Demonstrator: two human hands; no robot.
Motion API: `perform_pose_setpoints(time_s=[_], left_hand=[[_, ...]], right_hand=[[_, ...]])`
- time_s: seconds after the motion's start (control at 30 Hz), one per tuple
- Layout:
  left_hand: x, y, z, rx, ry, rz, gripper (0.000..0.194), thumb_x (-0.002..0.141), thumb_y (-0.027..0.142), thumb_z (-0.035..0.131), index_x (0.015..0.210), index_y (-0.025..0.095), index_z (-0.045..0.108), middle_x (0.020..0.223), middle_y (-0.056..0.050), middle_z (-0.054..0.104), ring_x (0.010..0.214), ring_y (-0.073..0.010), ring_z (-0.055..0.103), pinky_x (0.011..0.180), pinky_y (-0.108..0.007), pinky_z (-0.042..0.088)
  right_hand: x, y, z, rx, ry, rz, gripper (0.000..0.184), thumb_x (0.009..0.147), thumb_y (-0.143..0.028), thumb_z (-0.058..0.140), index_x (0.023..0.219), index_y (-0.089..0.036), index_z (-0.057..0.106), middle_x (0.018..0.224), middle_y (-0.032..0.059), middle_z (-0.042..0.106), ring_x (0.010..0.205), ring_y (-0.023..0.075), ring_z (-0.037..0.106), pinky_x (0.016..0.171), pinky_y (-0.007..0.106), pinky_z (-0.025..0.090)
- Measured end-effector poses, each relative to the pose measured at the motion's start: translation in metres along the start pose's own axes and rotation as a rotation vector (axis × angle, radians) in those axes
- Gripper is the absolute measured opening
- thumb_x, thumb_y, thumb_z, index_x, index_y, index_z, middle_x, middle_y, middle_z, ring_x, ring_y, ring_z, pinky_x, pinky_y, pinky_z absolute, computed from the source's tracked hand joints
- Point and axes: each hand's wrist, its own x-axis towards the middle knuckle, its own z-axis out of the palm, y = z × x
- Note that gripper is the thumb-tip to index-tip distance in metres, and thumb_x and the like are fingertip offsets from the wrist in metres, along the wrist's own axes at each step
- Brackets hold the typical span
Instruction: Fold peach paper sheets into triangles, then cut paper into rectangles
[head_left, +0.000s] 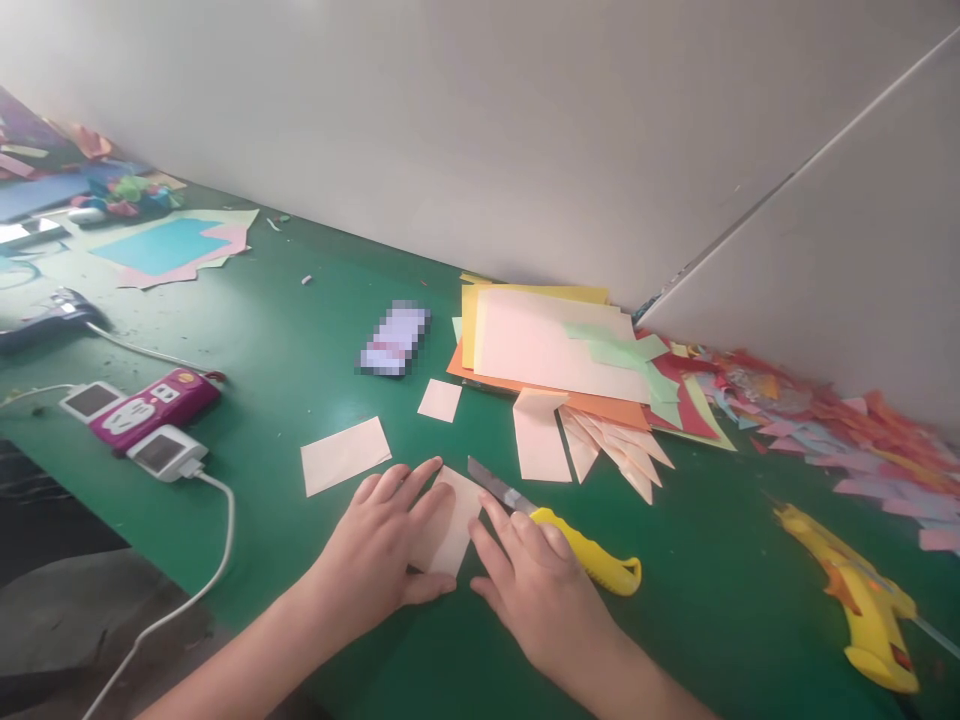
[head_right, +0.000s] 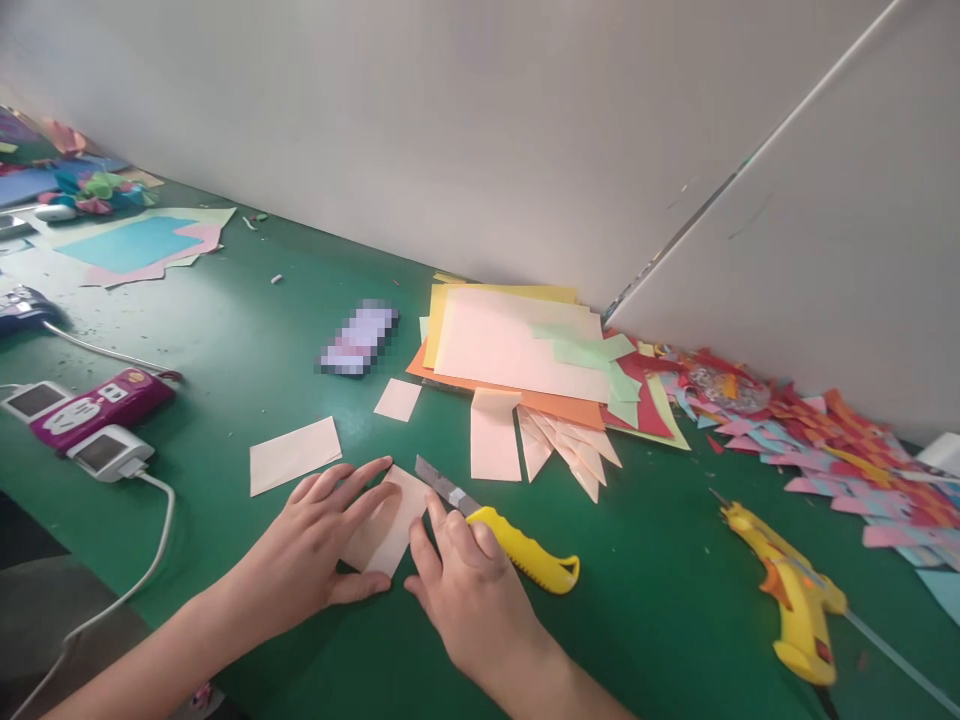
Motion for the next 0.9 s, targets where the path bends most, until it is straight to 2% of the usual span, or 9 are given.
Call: perform_pose_setpoints(time_s=[0.2,0.33,0.57,0.67,0.77,0.83,0.9], left_hand=[[-0.001,0.001,0.0,-0.009,0.024,-0.042,0.062,0.068,0.059,0.065,0.119,0.024,0.056,0.14,-0.005,0.044,0.111,-0.032,0.045,0.088,-0.042,0.039],[-0.002,0.003,0.0,-0.043,0.04,-0.047,0.059,0.069,0.06,0.064,0.117,0.025,0.057,0.127,-0.005,0.054,0.105,-0.0298,0.047,0.083,-0.04,0.039],[-0.007,0.004,0.009,-0.024,0.105,-0.002,0.058,0.076,0.056,0.061,0.123,0.023,0.053,0.119,-0.006,0.058,0.099,-0.0272,0.048,0.08,-0.037,0.038],[-0.009,0.004,0.009,-0.006,0.134,0.002,0.056,0.075,0.057,0.062,0.119,0.022,0.056,0.118,-0.006,0.059,0.1,-0.0294,0.047,0.081,-0.039,0.037],[-0.011,0.005,0.008,-0.005,0.112,-0.016,0.053,0.076,0.055,0.062,0.12,0.025,0.056,0.118,-0.005,0.059,0.1,-0.0296,0.048,0.081,-0.04,0.038],[-0.013,0.006,0.008,-0.013,0.078,-0.025,0.05,0.078,0.05,0.063,0.122,0.029,0.053,0.121,-0.005,0.056,0.101,-0.0292,0.048,0.08,-0.04,0.039],[-0.015,0.007,0.008,-0.031,0.06,-0.033,0.047,0.079,0.043,0.064,0.123,0.031,0.051,0.126,-0.005,0.053,0.105,-0.0296,0.048,0.081,-0.041,0.04]], right_hand=[[0.006,0.001,-0.003,0.004,-0.052,-0.02,0.037,0.087,-0.04,0.05,0.115,-0.017,0.056,0.133,0.0122,0.053,0.096,0.0246,0.05,0.078,0.038,0.033],[0.02,0.004,-0.005,0.034,-0.081,-0.094,0.037,0.086,-0.04,0.048,0.11,-0.014,0.057,0.137,0.0153,0.048,0.101,0.0257,0.049,0.083,0.04,0.032],[0.046,0.005,-0.004,0.083,-0.119,-0.165,0.041,0.086,-0.032,0.044,0.119,-0.008,0.053,0.137,0.0169,0.047,0.112,0.0246,0.047,0.083,0.036,0.034],[0.052,0.003,-0.002,0.089,-0.106,-0.183,0.039,0.086,-0.03,0.044,0.116,-0.007,0.054,0.136,0.0177,0.047,0.111,0.0256,0.049,0.081,0.037,0.035],[0.047,0.003,-0.005,0.111,-0.049,-0.202,0.035,0.088,-0.025,0.042,0.117,-0.009,0.053,0.138,0.0168,0.046,0.121,0.0253,0.042,0.087,0.038,0.034],[0.034,0.009,-0.01,0.157,0.033,-0.159,0.027,0.089,-0.017,0.041,0.112,-0.015,0.054,0.14,0.0116,0.044,0.123,0.0222,0.04,0.091,0.038,0.032],[0.016,0.02,-0.014,0.229,0.086,0.006,0.02,0.088,-0.013,0.043,0.104,-0.019,0.054,0.138,0.0091,0.047,0.115,0.022,0.047,0.091,0.04,0.033]])
